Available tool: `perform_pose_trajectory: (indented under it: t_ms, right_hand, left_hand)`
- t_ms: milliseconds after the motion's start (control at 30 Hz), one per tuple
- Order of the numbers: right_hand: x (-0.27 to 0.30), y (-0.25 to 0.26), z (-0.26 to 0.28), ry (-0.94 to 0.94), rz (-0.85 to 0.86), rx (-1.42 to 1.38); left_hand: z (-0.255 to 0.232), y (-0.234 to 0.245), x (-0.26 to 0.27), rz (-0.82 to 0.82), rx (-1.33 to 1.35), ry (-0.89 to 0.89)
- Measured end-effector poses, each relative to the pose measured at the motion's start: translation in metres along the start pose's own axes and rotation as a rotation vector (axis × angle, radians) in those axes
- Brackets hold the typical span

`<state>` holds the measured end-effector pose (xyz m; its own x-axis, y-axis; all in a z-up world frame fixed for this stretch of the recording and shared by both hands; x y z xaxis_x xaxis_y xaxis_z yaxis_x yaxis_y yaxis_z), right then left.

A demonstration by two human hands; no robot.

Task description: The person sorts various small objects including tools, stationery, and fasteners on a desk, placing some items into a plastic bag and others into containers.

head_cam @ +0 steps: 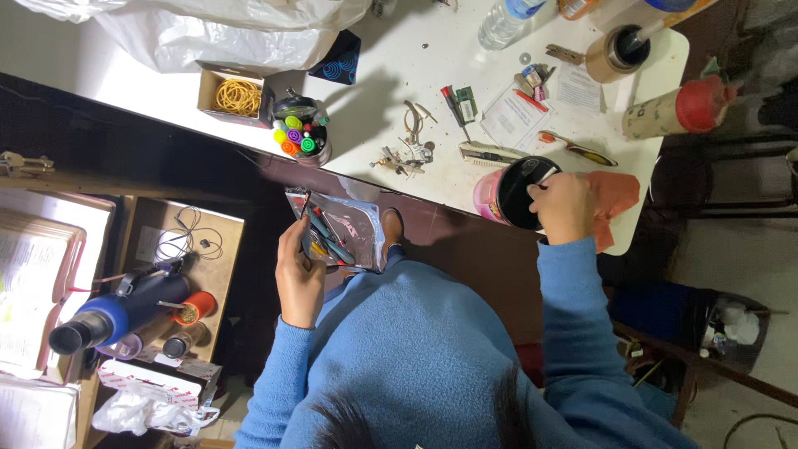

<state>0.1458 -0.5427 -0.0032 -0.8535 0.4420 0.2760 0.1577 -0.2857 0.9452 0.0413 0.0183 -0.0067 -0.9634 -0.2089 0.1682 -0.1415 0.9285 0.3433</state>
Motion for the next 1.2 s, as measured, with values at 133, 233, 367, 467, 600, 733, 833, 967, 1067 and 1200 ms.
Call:
perform_pose_trajectory:
  t_ms: [133, 233, 367, 467, 600, 733, 833, 967, 1067, 1200]
  right_hand:
    - [0.008, 0.038, -0.009, -0.046, 0.109, -0.349]
    - [0.033, 0.108, 0.002, -0.201, -0.037, -0.564]
    - [0.040, 0.134, 0.006, -0.029, -0.322, -0.995]
    - [0.025, 0.119, -0.004, -0.110, -0.365, -1.186]
    - [0.026, 0.115, 0.003, -0.086, -0.345, -1.274]
    - [0.026, 0.113, 0.005, -0.065, -0.324, -1.250]
    - [0.010, 0.097, 0.007, -0.010, -0.236, -1.262]
    - [0.024, 0.097, 0.050, 0.055, -0.144, -1.240]
    - [0.021, 0.085, 0.067, 0.194, -0.159, -1.235]
    - [0.008, 0.071, 0.079, 0.246, -0.110, -1.239]
  left_hand:
    - [0.007, 0.003, 0.004, -0.036, -0.010, 0.022]
    - [-0.005, 0.007, 0.005, -0.039, -0.011, -0.008]
    - [-0.001, 0.003, 0.001, -0.038, -0.030, -0.064]
    - [-0.007, 0.002, -0.003, -0.026, -0.045, -0.076]
    - [-0.014, 0.001, -0.006, -0.022, -0.018, -0.058]
    - [-0.017, -0.002, -0.007, -0.019, -0.007, -0.075]
    - [-0.011, -0.003, -0.006, -0.023, -0.019, -0.079]
    - [-0.011, -0.003, -0.003, -0.019, -0.019, -0.067]
    - [0.001, -0.003, -0.003, -0.053, 0.066, 0.044]
    - [0.003, 0.002, -0.001, -0.079, 0.035, 0.031]
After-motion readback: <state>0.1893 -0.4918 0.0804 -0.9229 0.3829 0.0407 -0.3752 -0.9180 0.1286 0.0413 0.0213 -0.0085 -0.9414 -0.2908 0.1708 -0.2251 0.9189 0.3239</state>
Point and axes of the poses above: each hand's wrist, its own x-axis away from the middle knuckle, its own y-axis out of the back of the hand, z = x × y, the point moved 5 cm from there along -x, towards the middle knuckle
